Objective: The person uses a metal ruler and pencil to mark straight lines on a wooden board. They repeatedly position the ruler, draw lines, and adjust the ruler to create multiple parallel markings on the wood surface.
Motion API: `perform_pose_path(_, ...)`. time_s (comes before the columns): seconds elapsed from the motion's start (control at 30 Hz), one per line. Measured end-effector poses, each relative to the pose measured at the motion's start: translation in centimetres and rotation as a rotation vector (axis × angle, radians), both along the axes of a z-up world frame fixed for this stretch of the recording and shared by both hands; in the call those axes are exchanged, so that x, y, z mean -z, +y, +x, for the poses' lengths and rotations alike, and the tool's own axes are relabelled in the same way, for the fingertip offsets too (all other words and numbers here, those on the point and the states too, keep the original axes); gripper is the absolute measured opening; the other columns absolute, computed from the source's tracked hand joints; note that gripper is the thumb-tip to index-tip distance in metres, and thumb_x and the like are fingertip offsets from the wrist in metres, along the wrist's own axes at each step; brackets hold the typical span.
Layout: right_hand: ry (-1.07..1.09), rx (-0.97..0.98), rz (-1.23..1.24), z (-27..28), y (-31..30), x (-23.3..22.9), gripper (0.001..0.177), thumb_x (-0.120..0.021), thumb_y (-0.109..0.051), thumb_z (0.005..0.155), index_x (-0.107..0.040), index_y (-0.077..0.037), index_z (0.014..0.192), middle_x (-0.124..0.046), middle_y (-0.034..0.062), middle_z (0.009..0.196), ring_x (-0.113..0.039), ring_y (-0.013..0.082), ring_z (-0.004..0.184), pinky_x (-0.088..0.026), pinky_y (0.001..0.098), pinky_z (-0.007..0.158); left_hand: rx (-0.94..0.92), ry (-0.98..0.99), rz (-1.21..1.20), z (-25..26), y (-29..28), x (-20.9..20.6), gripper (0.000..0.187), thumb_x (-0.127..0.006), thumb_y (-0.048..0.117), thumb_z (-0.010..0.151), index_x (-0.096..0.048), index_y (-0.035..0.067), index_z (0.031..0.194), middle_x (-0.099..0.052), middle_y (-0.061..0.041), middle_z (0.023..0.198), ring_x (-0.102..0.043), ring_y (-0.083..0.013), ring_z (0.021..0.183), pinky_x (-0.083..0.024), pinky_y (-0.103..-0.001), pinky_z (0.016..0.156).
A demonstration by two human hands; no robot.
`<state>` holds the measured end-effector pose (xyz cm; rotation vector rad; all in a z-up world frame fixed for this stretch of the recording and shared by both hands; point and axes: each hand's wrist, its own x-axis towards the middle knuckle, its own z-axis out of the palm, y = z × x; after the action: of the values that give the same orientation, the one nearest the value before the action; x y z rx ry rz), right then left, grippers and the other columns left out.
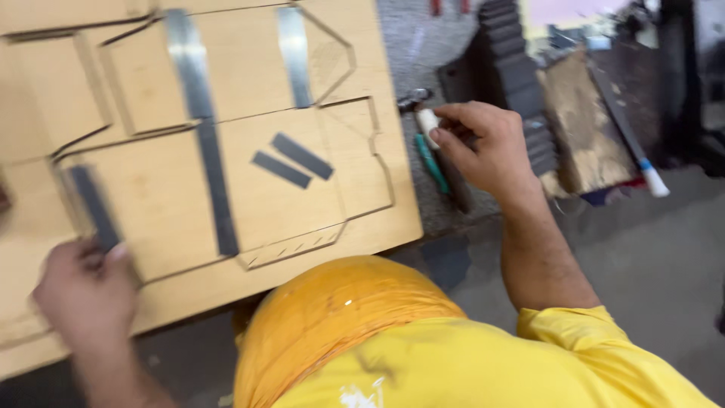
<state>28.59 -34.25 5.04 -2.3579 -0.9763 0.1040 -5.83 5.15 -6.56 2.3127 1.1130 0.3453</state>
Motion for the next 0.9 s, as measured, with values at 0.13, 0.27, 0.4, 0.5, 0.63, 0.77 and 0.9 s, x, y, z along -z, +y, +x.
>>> perform_pose_path(0.13, -0.051, 0.151, 0.094, -0.5, -2.7, 0.3, 0.023, -0.081, -0.007, 0.096, -0.074, 0.000, 0.116, -0.075, 0.0132, 0.097, -0.075, 0.0183, 0.081, -0.059, 0.0298, 0.070, -0.107, -0.195, -0.330, -1.7, 0.2, 1.3, 0.027, -0.076, 0.008, 0.101, -0.061, -0.006, 0.118, -0.069, -0.005, 0.094, -0.065, -0.0077, 0.083, -0.051, -0.020, 0.073)
perform_pose_path(0.27, 0.083, 0.293, 0.079, -1.0, -2.8, 2.4, 0.026, -0.082, -0.011, 0.092, -0.075, -0.001, 0.115, -0.077, 0.0123, 0.096, -0.075, 0.0192, 0.082, -0.060, 0.0313, 0.074, 0.024, -0.075, -0.209, -1.6, 1.5, 1.4, 0.025, -0.083, 0.006, 0.100, -0.064, -0.010, 0.108, -0.070, -0.010, 0.088, -0.062, -0.0100, 0.077, -0.051, -0.023, 0.073)
perform_pose_path(0.4, 0.029, 0.293, 0.024, 2.4, -0.2, 6.9, 0.031, -0.084, -0.015, 0.085, -0.076, 0.000, 0.111, -0.077, 0.0149, 0.100, -0.076, 0.0234, 0.089, -0.061, 0.0379, 0.080, 0.064, 0.056, -0.204, -0.5, 1.9, -0.6, 0.028, -0.084, 0.012, 0.100, -0.069, -0.009, 0.111, -0.071, -0.011, 0.087, -0.065, -0.0129, 0.077, -0.052, -0.027, 0.073)
perform_pose_path(0.5, -0.014, 0.477, -0.064, 7.2, 3.8, 9.8, 0.034, -0.084, -0.025, 0.088, -0.075, -0.002, 0.112, -0.077, 0.0180, 0.103, -0.075, 0.0294, 0.093, -0.060, 0.0421, 0.084, 0.105, 0.057, -0.205, 0.9, 2.1, -2.1, 0.030, -0.083, 0.014, 0.098, -0.069, -0.007, 0.114, -0.073, -0.011, 0.089, -0.066, -0.0131, 0.080, -0.054, -0.029, 0.076)
perform_pose_path(0.63, -0.011, 0.817, -0.291, 11.0, 8.5, 13.2, 0.043, -0.084, -0.037, 0.082, -0.072, -0.002, 0.105, -0.071, 0.0198, 0.114, -0.069, 0.0370, 0.107, -0.057, 0.0481, 0.091, 0.123, 0.114, -0.215, 0.8, 2.7, -2.9, 0.034, -0.082, 0.014, 0.094, -0.070, -0.005, 0.119, -0.073, -0.013, 0.091, -0.066, -0.0167, 0.077, -0.054, -0.032, 0.076)
perform_pose_path(0.77, -0.029, 0.961, -0.372, 11.7, 10.3, 14.8, 0.022, -0.068, -0.016, 0.089, -0.071, -0.006, 0.108, -0.071, 0.0168, 0.119, -0.066, 0.0363, 0.117, -0.050, 0.0559, 0.100, 0.196, 0.052, -0.255, -2.2, 4.6, -0.1, 0.038, -0.082, 0.015, 0.094, -0.068, -0.008, 0.120, -0.073, -0.015, 0.092, -0.066, -0.0185, 0.078, -0.055, -0.032, 0.077)
perform_pose_path(0.9, 0.070, 0.964, -0.353, 12.0, 10.5, 15.5, 0.031, -0.065, -0.016, 0.089, -0.066, -0.004, 0.117, -0.069, 0.0173, 0.123, -0.065, 0.0367, 0.118, -0.045, 0.0590, 0.104, 0.190, 0.010, -0.389, -6.6, 7.5, 4.9, 0.042, -0.080, 0.017, 0.094, -0.064, -0.009, 0.123, -0.073, -0.018, 0.095, -0.070, -0.0225, 0.084, -0.057, -0.035, 0.078)
